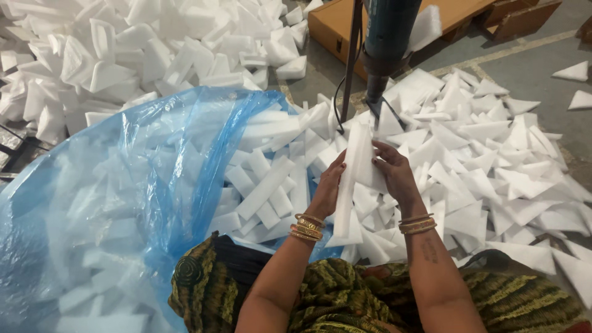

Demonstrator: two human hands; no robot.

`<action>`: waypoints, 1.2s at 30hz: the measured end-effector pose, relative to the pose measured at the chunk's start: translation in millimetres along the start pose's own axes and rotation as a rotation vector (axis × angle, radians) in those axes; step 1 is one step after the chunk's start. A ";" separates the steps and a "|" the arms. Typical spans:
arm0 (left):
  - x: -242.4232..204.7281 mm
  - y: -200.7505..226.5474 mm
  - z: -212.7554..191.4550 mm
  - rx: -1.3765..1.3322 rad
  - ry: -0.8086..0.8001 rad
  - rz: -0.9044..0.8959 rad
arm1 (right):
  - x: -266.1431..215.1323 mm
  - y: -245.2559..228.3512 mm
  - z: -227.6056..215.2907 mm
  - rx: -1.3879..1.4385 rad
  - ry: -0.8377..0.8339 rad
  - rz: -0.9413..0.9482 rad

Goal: The person sits on the floor and repeatedly picks up white foam pieces, places them under a vertical cutting tool, and cuts them into smaller triangular pieces. The cut pieces are dropped onto a pile on the floor.

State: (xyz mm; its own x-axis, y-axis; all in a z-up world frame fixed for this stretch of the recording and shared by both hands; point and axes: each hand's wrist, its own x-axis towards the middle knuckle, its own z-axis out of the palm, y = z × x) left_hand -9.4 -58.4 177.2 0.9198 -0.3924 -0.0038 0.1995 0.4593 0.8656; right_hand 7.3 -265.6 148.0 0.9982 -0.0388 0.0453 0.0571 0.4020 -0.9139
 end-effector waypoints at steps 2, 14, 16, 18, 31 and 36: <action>10.2 -1.0 0.4 0.099 -0.038 0.116 | 17.2 -3.1 -6.8 0.029 -0.035 -0.036; 129.5 1.4 2.2 -0.158 -0.099 0.009 | 93.2 -48.3 -15.4 0.078 0.047 0.172; 97.2 1.7 0.5 0.258 -0.204 0.360 | 73.6 -50.1 -13.4 -0.052 0.056 0.138; 73.2 15.3 9.6 0.136 0.004 -0.026 | 45.7 -47.8 -15.9 -0.296 0.057 0.064; -17.3 3.5 -16.8 0.647 0.111 0.033 | -4.9 -3.1 15.3 -0.380 0.054 0.120; -31.5 5.0 -15.6 0.578 0.097 0.014 | -21.3 -0.6 27.0 -0.420 0.077 0.100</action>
State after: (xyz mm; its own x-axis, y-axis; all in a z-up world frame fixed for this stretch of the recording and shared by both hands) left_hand -32.1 -31.3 173.9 0.9531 -0.3023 -0.0129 -0.0044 -0.0563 0.9984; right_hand -13.6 -240.3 158.5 0.9934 -0.0932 -0.0673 -0.0675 0.0012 -0.9977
